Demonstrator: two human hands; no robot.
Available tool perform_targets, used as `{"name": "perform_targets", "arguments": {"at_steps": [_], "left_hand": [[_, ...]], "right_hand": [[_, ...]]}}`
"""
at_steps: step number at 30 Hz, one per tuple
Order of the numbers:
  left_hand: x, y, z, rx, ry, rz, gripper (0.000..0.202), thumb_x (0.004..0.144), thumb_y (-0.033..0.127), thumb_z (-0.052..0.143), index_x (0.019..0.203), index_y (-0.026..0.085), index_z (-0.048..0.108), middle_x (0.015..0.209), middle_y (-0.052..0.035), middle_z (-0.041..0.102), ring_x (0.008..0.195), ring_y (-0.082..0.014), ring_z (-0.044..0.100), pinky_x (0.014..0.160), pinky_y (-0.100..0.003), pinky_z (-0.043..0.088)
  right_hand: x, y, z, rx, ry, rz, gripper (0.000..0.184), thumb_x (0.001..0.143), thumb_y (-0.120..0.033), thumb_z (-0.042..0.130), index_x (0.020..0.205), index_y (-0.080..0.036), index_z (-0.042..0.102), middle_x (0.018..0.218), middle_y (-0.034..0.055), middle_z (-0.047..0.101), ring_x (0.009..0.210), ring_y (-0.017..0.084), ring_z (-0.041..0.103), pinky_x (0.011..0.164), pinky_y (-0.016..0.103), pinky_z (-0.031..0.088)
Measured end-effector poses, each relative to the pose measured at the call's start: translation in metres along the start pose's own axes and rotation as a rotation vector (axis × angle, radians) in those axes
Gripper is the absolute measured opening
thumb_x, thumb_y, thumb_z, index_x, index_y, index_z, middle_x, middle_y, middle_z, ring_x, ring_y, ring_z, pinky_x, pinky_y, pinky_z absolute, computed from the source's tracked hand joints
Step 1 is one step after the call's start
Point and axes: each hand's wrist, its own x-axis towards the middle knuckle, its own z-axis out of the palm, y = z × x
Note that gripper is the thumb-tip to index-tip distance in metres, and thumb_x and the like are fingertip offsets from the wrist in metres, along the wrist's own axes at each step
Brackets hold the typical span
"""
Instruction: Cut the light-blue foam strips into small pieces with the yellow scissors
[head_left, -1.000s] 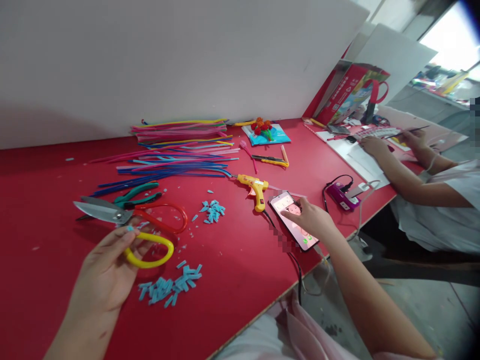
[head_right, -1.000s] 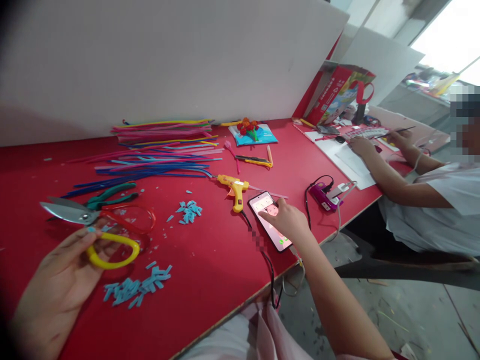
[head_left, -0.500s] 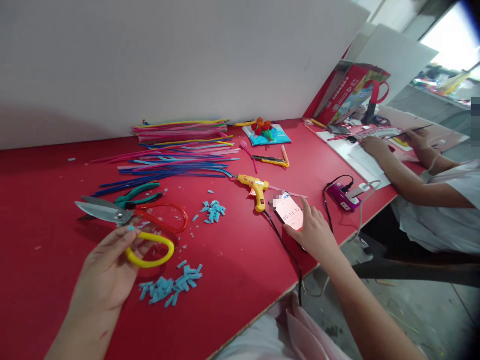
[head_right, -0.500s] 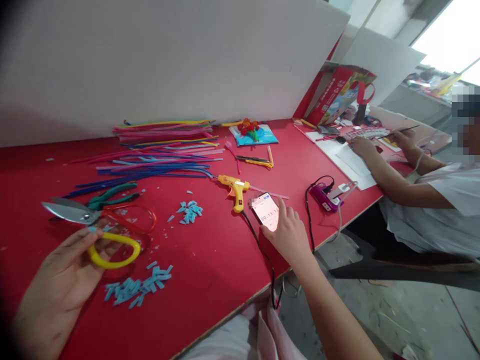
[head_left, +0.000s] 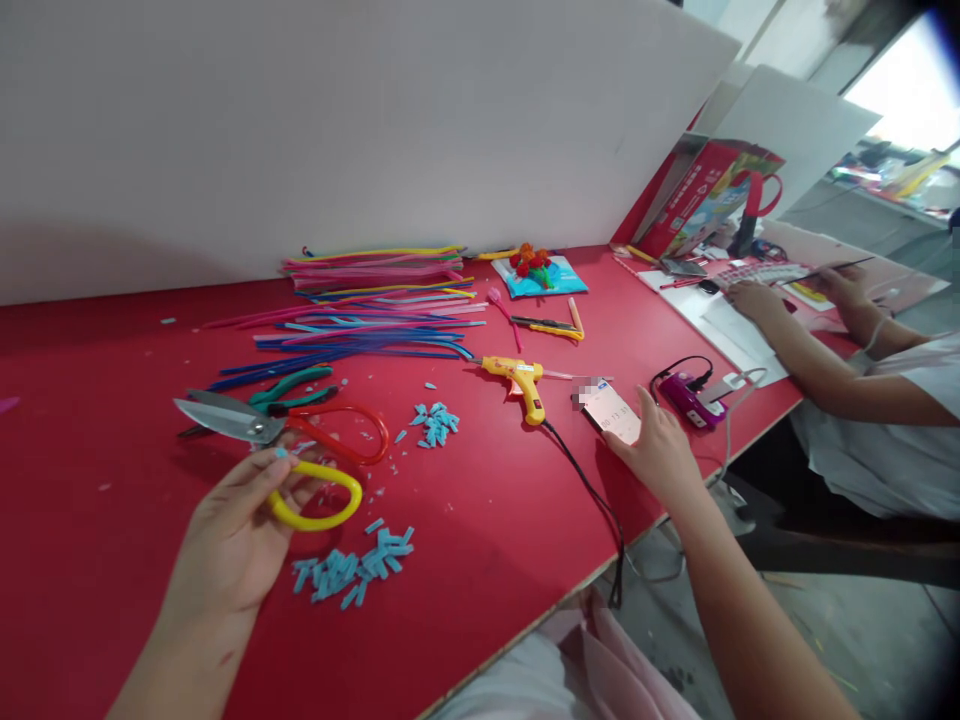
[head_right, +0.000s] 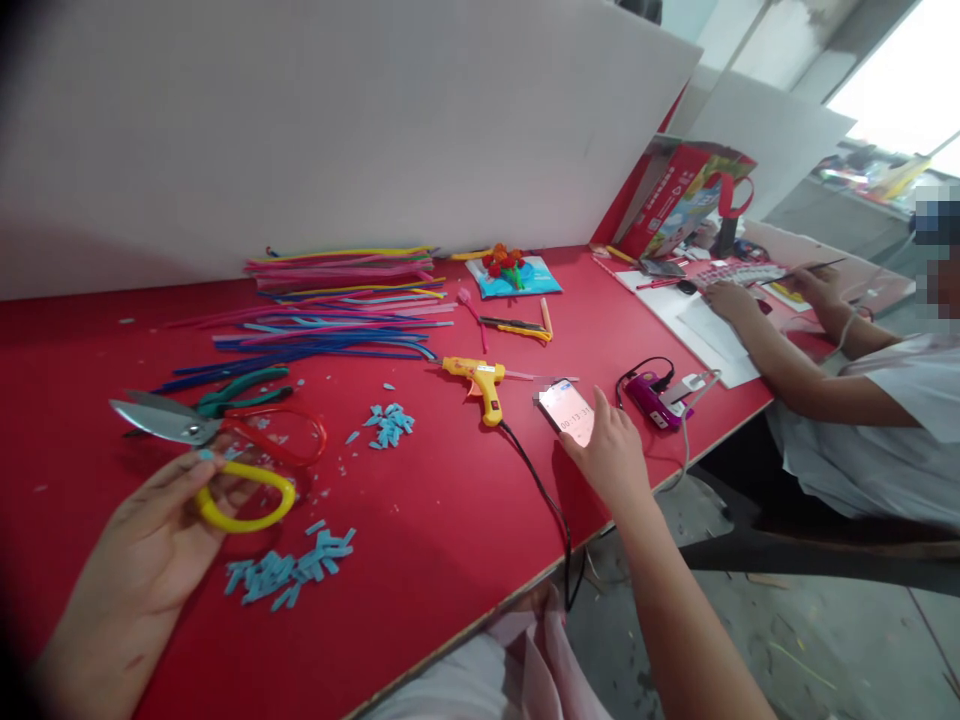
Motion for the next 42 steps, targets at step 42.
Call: {"name": "perform_targets", "arguments": {"at_steps": [42], "left_hand": [[-0.023,-0.014,0.001,0.815,-0.267,0.505,0.005,0.07,0.02,0.056,0.073,0.022,0.058,0.073,-0.0014,0.051,0.068,-0.0143,0.049,0.062,-0.026,0.038]], "right_hand": [[-0.009,-0.255,0.008,1.298,-0.706,-0.245,0.02,0.064,-0.023,0.054,0.076,-0.021,0.038,0.069,-0.0053,0.048,0.056,0.008,0.043,0.052,0.02,0.035]]}}
